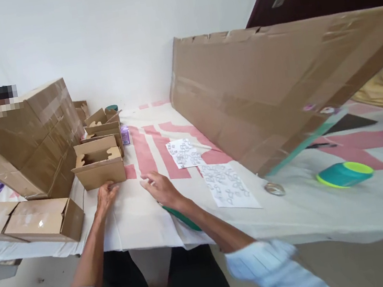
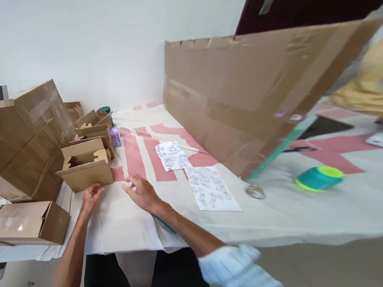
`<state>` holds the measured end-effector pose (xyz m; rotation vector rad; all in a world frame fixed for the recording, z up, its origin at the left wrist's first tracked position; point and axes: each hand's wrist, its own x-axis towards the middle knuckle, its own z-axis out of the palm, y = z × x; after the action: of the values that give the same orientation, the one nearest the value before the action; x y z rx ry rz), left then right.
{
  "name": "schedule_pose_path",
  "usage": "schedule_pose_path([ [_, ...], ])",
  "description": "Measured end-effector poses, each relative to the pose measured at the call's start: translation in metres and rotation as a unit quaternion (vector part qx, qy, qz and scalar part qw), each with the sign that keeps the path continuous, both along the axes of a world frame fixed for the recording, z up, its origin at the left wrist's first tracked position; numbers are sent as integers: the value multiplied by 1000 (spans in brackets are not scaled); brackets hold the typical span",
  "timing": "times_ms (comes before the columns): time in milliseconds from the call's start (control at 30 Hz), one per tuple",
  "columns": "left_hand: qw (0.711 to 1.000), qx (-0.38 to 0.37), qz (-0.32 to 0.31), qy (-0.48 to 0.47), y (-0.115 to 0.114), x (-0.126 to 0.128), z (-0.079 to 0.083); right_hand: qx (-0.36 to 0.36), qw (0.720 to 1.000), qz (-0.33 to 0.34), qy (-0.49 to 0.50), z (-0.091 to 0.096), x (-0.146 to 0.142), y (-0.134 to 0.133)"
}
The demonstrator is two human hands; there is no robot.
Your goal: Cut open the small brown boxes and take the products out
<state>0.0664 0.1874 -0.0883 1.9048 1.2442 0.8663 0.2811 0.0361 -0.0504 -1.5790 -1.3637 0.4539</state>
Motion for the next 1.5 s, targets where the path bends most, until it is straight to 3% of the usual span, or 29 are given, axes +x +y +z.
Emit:
schedule_pose_path([
  [200,999,-7,19,36,37,22,2,-25,986,-55,-157,-77,31,-95],
  [367,997,-2,33,67,54,36,2,50,966,-82,-241,-114,32,-123],
  [700,995,5,20,98,81,61,4,79,949,-103,-288,-114,29,-123],
  [1067,995,13,-7,103,85,75,6,80,947,-112,-291,-112,25,-124],
  [1167,993,25,-5,112,82,77,6,66,958,-109,-257,-105,25,-125],
  [1267,992,43,-2,118,76,81,1,17,987,-106,-119,-79,37,-105],
  [1333,991,56,7,119,73,83,-4,-20,995,-101,11,-54,54,-70],
  [1400,991,66,19,116,72,85,-9,-37,988,-97,117,-30,73,-17],
  [1500,991,78,29,104,73,86,-15,-80,950,-124,276,-8,101,80],
])
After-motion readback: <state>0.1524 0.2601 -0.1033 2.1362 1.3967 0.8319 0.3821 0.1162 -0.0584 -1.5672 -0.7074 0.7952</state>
